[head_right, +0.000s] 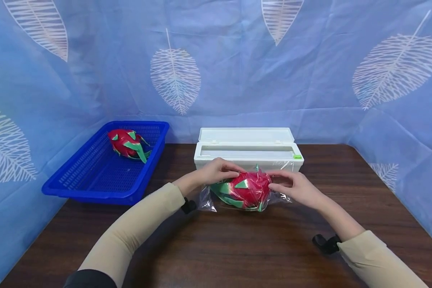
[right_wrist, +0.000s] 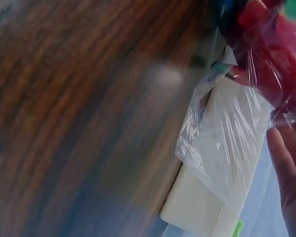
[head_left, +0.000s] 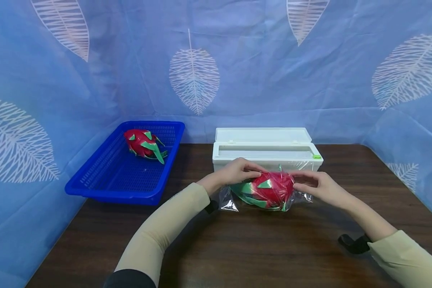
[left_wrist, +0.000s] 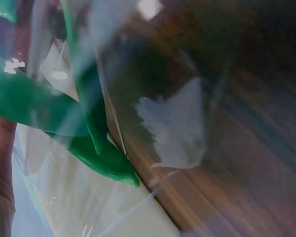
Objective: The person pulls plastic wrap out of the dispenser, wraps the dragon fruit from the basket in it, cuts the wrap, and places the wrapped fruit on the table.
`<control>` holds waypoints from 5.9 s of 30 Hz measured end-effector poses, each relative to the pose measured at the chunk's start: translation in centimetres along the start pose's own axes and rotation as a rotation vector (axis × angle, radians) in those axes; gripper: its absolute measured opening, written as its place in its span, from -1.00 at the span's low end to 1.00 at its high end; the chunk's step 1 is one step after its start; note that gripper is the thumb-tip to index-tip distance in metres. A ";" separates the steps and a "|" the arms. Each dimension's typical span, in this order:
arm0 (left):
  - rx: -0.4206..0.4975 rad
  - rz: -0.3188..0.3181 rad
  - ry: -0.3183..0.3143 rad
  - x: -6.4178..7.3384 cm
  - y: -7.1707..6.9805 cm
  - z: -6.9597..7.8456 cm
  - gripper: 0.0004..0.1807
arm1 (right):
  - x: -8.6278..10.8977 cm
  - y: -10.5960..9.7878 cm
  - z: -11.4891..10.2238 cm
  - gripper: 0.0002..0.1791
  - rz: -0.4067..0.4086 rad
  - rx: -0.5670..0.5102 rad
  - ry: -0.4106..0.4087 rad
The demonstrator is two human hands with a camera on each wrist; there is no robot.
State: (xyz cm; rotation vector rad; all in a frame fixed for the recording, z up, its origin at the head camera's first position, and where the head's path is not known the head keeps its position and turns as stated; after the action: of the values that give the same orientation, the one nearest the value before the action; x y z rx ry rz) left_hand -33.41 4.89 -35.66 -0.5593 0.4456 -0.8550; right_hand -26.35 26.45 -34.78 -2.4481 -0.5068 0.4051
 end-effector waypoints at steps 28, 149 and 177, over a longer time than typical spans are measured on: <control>-0.334 0.033 0.075 5.3 -2.3 2.3 -0.65 | -1.6 0.8 0.7 -0.43 0.009 -0.040 0.178; -0.258 -0.014 -0.109 2.9 -1.2 -2.2 -0.46 | -7.0 0.1 1.3 -0.29 -0.026 0.387 0.434; -0.070 -0.147 -0.104 1.6 0.8 -1.0 -0.05 | -3.6 -0.3 -2.4 -0.69 0.108 0.401 -0.023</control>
State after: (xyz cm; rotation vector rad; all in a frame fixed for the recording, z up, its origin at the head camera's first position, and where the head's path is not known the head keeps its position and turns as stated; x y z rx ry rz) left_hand -32.62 3.72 -37.19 -0.7047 0.3438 -0.9490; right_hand -28.70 23.89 -32.16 -2.0884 -0.2714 0.5252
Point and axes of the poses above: each hand's wrist, its own x-axis away from the middle knuckle, its own y-axis out of the palm, z = x × y, the point moved 6 cm from there along -x, towards the middle knuckle, and after that the axes turned 5 degrees about y, right-handed, at the moved point
